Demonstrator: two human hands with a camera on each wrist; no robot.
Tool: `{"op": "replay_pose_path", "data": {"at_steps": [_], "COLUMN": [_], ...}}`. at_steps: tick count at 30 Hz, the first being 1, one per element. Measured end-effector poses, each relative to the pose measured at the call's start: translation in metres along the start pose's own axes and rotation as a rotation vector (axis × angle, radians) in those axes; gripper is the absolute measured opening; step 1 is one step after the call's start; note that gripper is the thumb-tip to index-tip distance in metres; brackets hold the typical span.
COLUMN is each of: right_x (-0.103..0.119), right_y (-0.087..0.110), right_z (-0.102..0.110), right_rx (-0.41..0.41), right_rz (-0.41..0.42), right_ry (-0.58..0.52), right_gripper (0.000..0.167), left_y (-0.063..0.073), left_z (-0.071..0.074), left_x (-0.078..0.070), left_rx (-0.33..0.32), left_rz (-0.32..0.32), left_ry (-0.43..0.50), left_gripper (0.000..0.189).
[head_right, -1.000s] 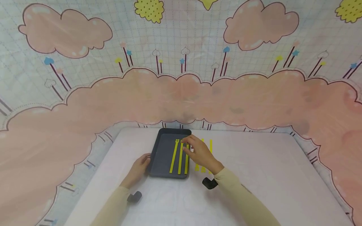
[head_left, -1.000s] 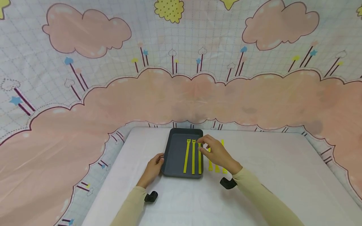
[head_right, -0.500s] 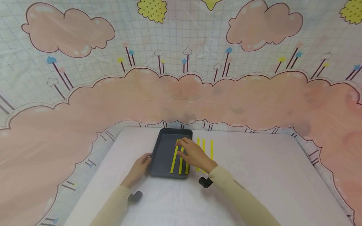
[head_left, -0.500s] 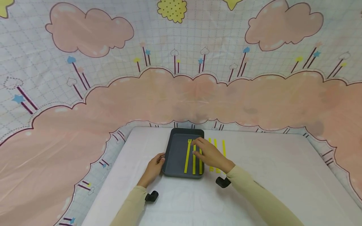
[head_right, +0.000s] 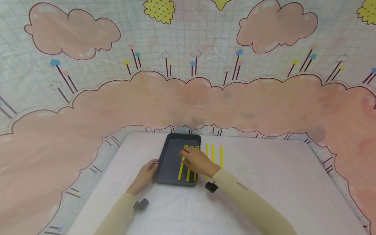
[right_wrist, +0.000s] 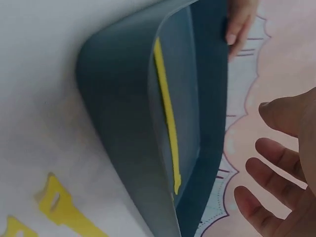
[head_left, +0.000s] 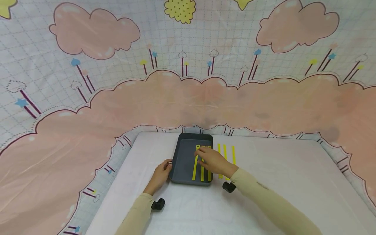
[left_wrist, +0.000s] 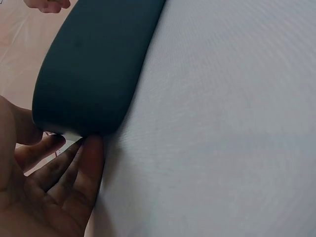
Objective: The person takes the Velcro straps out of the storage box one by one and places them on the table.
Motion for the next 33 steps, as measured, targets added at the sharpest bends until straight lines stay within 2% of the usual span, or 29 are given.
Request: {"op": "replay_pose_path", "data": {"at_steps": [9,16,30,33], "right_x": [0.003,0.007,0.006,0.007], "right_y": [-0.011,-0.018,-0.033,-0.036], "right_z": [-0.011,-0.024,-0.039,-0.045], "right_rx": [0.046,0.103,0.112,0.154], "right_rz": [0.075,0.107,0.144,0.139], "right_ry": [0.182,0.417,0.529,0.554], "right_gripper": [0.029,0.029,0.025,0.026], "left_y": [0.001,0.000,0.000,0.000], "left_z": [0.001,0.000,0.001,0.000], "left_x": [0.001,0.003,0.003,0.003], "left_rx": [-0.009,-0.008,-0.012,-0.009], "left_rz": [0.003,0.001,-0.007,-0.005], "left_ry": [-0.007,-0.005,0.010,0.015], "left_gripper": [0.036,0.036,0.036,0.036]}}
Point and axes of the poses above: each hand's wrist, its own y-axis away from the middle knuckle, its own z-axis out of the back of the hand, x = y × z, the point moved 8 cm from there along -y, towards the middle knuckle, and after that the axes turned 9 degrees about x, right-handed, at the moved point
